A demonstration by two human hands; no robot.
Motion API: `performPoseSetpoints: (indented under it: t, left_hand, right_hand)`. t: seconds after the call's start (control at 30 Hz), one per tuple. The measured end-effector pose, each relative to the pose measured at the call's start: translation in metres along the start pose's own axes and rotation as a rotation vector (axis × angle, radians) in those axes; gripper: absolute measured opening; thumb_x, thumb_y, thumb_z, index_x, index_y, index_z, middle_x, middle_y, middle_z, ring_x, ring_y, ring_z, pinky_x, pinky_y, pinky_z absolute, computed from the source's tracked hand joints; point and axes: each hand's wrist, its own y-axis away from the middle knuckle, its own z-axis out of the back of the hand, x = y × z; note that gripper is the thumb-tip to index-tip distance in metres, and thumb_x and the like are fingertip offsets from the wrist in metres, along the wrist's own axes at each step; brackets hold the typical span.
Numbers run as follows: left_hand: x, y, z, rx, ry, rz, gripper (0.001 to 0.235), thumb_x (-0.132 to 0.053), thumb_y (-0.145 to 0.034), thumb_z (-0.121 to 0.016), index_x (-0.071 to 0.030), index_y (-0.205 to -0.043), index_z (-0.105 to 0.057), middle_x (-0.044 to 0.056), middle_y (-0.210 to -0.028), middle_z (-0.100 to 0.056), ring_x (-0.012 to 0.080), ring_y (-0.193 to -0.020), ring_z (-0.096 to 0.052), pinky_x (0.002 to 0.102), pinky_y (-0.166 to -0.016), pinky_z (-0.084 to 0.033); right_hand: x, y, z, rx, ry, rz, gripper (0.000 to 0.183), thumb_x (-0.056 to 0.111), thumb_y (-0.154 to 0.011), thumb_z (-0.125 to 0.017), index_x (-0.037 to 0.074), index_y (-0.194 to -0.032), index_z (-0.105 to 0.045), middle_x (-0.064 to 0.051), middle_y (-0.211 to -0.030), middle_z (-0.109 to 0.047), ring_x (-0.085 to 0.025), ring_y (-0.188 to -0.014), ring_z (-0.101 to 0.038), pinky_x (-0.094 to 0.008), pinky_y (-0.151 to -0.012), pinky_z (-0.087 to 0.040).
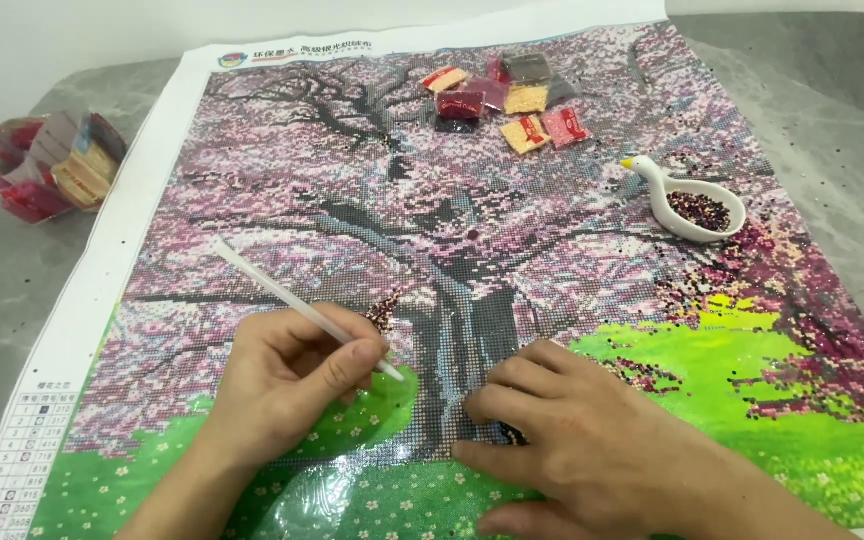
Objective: The person uses a plastic applicator to pick up small colored beads from a white dish and places them onto a pre-printed adhesive canvas depicting a cherry blossom tree. The person repeatedly dips the applicator into the dish and presses the beads onto the canvas surface.
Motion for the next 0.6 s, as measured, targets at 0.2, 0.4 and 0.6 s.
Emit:
performPoseSetpoints:
  t: [0.2, 0.4, 0.6]
  left_hand:
    - [0.0002, -0.001, 0.0014, 0.024, -0.004, -0.021, 0.015, -0.015, -0.085, -0.07, 0.0, -0.081, -0.073, 0.005, -0.06, -0.064, 0.0108, -0.049, -0.056, 0.022, -0.042, -0.045]
    - [-0.0008, -0.001, 0.0009, 0.041, 0.001, -0.029, 0.016, -0.014, -0.086, -0.069, 0.0, -0.08, -0.072, 0.006, -0.061, -0.064, 0.0113, -0.05, -0.056, 0.022, -0.042, -0.046]
    - [0.0006, -0.0008, 0.0007, 0.039, -0.011, -0.029, 0.016, -0.015, -0.085, -0.069, 0.0, -0.08, -0.072, 0.005, -0.061, -0.063, 0.0106, -0.05, -0.056, 0.022, -0.042, -0.046]
  right_hand:
    - [0.0011, -0.0017, 0.0029, -0.003, -0.034, 0.007, 0.04, 0.049, -0.099, -0.05, 0.014, -0.101, -0.069, -0.009, -0.091, -0.054, -0.029, -0.08, -0.05, -0.046, -0.069, -0.037]
    - [0.0016, -0.0012, -0.0002, -0.017, -0.052, -0.002, 0.04, 0.048, -0.099, -0.051, 0.013, -0.099, -0.07, -0.009, -0.09, -0.054, -0.028, -0.079, -0.051, -0.046, -0.066, -0.037]
    - [0.0023, -0.0023, 0.0004, -0.032, -0.066, -0.007, 0.038, 0.047, -0.099, -0.053, 0.012, -0.096, -0.069, -0.009, -0.091, -0.055, -0.028, -0.078, -0.052, -0.045, -0.066, -0.037]
